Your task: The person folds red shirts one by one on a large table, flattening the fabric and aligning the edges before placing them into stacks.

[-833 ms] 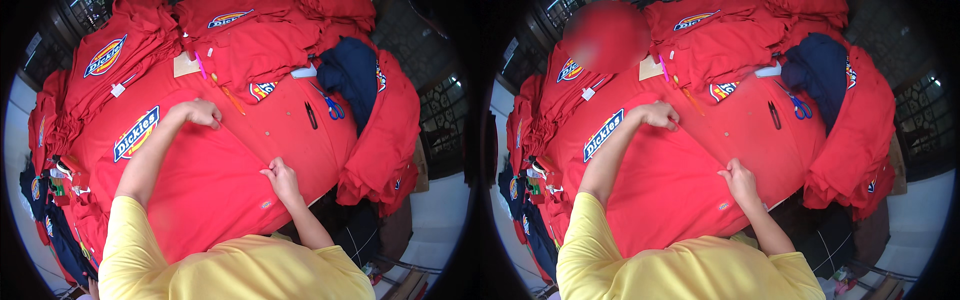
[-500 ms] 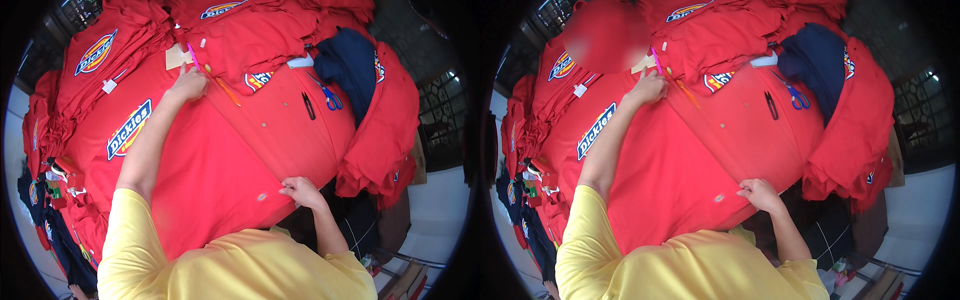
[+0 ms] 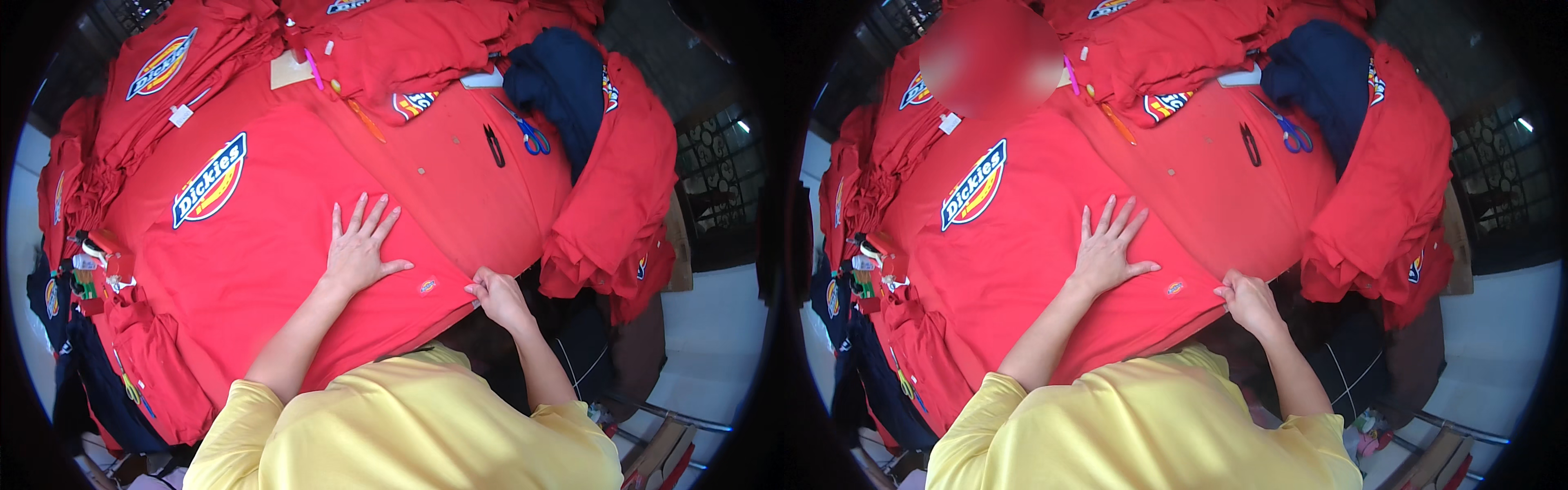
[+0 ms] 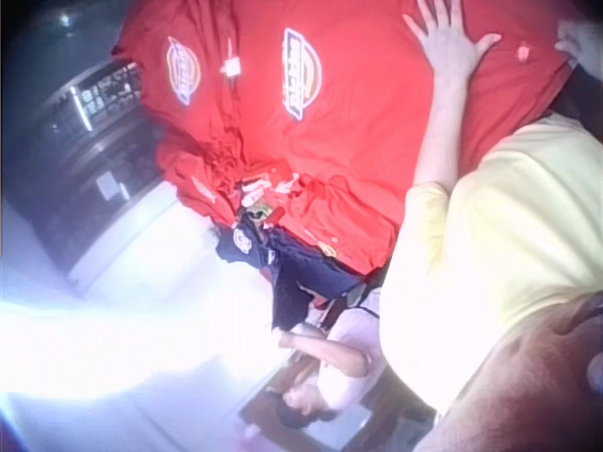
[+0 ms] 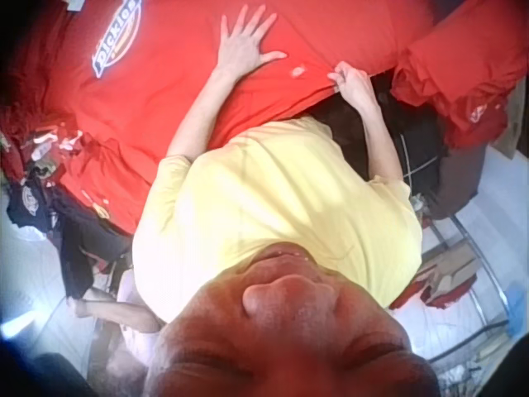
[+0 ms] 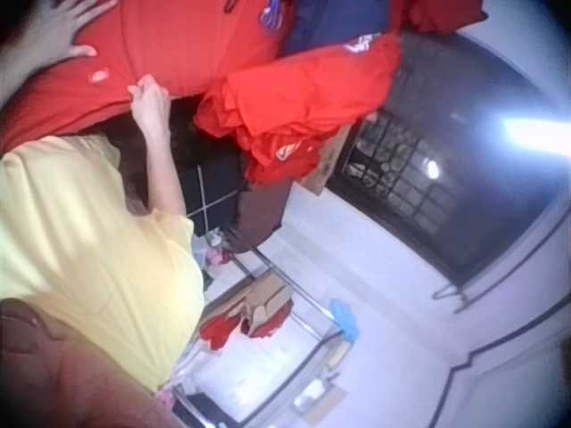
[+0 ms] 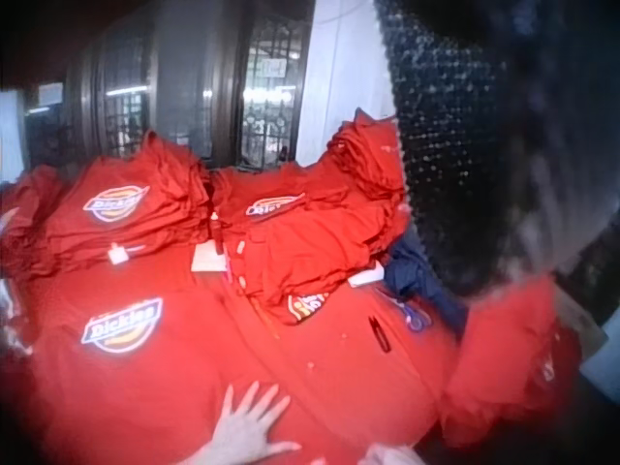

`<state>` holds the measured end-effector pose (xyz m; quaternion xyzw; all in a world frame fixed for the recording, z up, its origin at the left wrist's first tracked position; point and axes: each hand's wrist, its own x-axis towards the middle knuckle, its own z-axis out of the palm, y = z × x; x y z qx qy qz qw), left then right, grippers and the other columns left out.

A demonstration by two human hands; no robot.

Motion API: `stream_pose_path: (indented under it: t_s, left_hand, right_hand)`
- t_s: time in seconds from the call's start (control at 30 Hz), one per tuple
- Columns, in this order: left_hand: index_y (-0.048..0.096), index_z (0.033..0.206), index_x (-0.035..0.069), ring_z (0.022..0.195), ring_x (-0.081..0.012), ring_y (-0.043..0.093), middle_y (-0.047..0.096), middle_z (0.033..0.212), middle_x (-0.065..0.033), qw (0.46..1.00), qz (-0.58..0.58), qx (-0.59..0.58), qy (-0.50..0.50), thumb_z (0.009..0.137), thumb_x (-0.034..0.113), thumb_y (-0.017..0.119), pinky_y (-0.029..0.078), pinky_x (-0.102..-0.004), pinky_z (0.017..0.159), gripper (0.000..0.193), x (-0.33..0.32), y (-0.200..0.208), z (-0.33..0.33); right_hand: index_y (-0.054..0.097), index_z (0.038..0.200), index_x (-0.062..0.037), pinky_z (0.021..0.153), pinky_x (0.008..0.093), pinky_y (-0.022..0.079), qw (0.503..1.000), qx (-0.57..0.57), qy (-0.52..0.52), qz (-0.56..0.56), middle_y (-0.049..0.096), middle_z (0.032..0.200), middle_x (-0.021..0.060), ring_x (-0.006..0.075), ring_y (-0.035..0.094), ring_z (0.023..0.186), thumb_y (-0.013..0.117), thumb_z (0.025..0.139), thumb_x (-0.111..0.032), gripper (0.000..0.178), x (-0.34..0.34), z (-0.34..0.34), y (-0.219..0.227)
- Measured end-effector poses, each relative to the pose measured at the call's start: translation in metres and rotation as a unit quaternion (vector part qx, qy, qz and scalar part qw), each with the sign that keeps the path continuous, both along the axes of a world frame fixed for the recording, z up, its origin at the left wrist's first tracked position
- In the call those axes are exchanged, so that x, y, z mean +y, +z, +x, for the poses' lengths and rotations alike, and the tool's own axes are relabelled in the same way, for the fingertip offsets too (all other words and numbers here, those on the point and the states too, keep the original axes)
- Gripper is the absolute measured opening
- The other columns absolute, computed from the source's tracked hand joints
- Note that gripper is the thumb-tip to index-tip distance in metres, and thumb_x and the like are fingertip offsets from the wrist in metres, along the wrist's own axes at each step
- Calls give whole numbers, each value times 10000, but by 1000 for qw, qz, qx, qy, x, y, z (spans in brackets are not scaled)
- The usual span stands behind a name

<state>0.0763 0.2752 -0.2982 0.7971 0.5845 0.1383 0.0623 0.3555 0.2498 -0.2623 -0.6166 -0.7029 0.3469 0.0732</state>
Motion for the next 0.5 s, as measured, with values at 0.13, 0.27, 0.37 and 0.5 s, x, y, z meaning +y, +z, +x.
stream_pose_path:
  t_s: [0.13, 0.27, 0.37, 0.5]
  left_hand:
    - [436, 1436, 124, 1438, -327, 238, 354, 1517, -93, 999, 41, 12, 19, 730, 672, 643, 121, -633, 1135, 918, -6, -5, 1]
    - [491, 1388, 119, 1409, -329, 297, 399, 1481, -121, 998, 48, -23, 21, 839, 531, 622, 182, -634, 1119, 699, -60, -8, 22]
    - [526, 1360, 140, 1399, -313, 324, 423, 1468, -100, 997, 35, -17, -69, 856, 472, 626, 209, -602, 1126, 612, -113, -12, 36]
    - [556, 1333, 161, 1392, -297, 343, 456, 1446, -66, 975, 104, -116, -160, 869, 384, 643, 206, -568, 1142, 522, -147, -62, 36]
  right_hand:
    - [567, 873, -23, 704, 462, 498, 994, -83, 52, 56, 654, 786, 168, 355, 652, 792, 718, 817, -220, 254, 5, -9, -7]
    - [606, 1008, -25, 845, 439, 484, 978, -9, 58, 200, 621, 1065, 172, 361, 594, 994, 691, 824, -168, 247, 19, -44, 4]
    - [607, 1097, -1, 918, 442, 457, 932, 86, 166, 310, 601, 1123, 191, 367, 563, 1061, 638, 858, -118, 268, 48, -95, -9]
    - [596, 1184, 2, 1045, 437, 397, 861, 167, 297, 378, 540, 1292, 200, 370, 484, 1231, 591, 896, -79, 299, 102, -223, -23]
